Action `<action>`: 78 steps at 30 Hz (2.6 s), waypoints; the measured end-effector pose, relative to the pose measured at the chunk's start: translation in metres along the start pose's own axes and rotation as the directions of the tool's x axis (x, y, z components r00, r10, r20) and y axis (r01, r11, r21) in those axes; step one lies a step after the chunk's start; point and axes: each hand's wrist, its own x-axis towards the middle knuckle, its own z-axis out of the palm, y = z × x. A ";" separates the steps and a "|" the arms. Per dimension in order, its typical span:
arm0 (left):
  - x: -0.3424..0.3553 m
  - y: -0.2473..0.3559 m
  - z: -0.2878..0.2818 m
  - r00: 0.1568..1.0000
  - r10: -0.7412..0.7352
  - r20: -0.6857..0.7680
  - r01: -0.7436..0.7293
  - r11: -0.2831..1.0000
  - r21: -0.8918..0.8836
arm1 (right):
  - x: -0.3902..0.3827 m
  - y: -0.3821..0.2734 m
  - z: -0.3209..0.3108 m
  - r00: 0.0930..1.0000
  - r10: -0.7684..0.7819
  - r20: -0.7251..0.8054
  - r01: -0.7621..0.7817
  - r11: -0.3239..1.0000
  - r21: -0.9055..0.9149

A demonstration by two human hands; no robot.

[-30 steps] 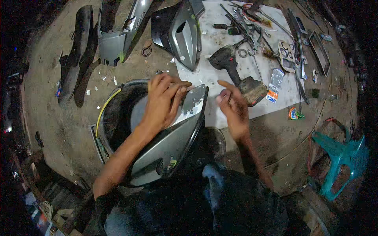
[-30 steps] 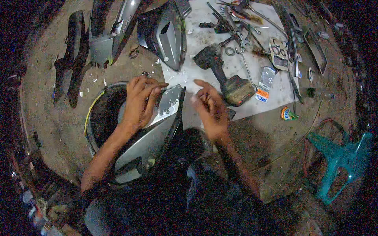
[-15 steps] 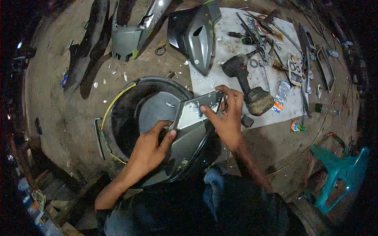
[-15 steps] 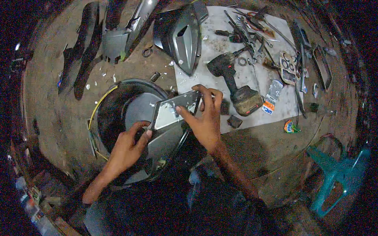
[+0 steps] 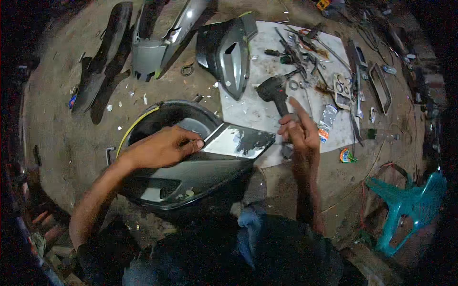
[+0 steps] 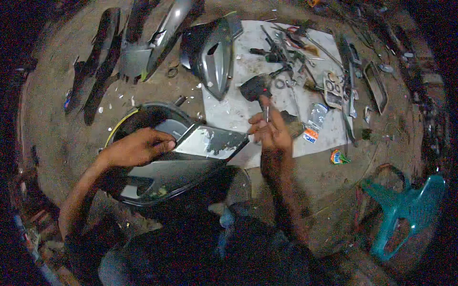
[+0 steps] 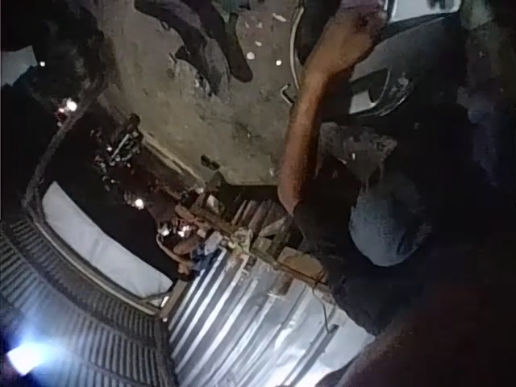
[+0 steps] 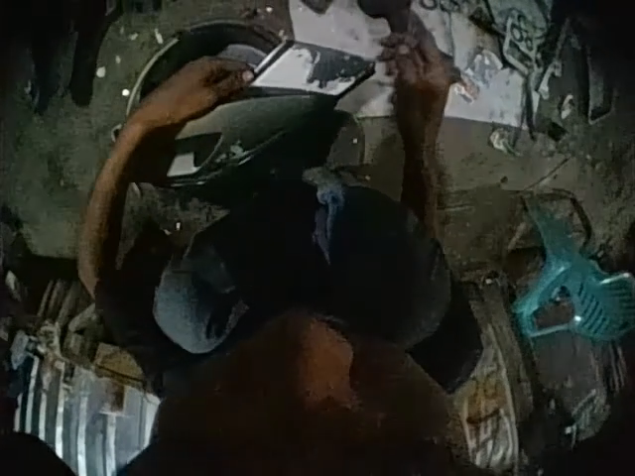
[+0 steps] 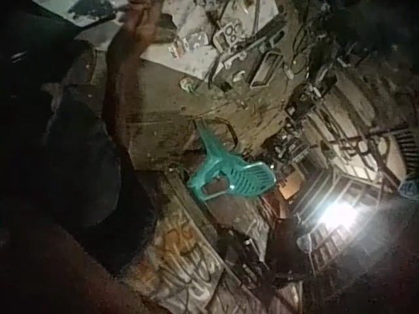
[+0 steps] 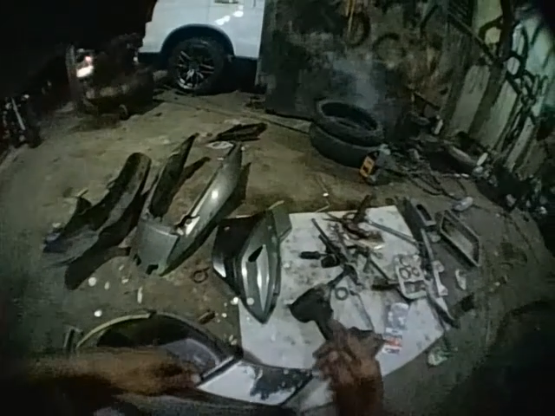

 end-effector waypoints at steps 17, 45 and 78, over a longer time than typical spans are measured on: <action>0.049 -0.029 -0.038 0.972 0.047 0.230 -0.059 0.997 0.043 | -0.009 -0.021 0.018 0.997 0.074 0.014 -0.073 0.997 -0.037; 0.039 -0.045 -0.008 0.989 0.111 -0.095 -0.117 0.991 -0.062 | 0.012 -0.033 0.049 0.974 -0.009 0.227 0.184 0.616 -0.766; 0.034 -0.015 -0.016 0.967 -0.012 -0.254 -0.009 0.997 -0.082 | 0.004 -0.028 0.044 0.905 -0.191 0.380 0.411 0.623 -0.665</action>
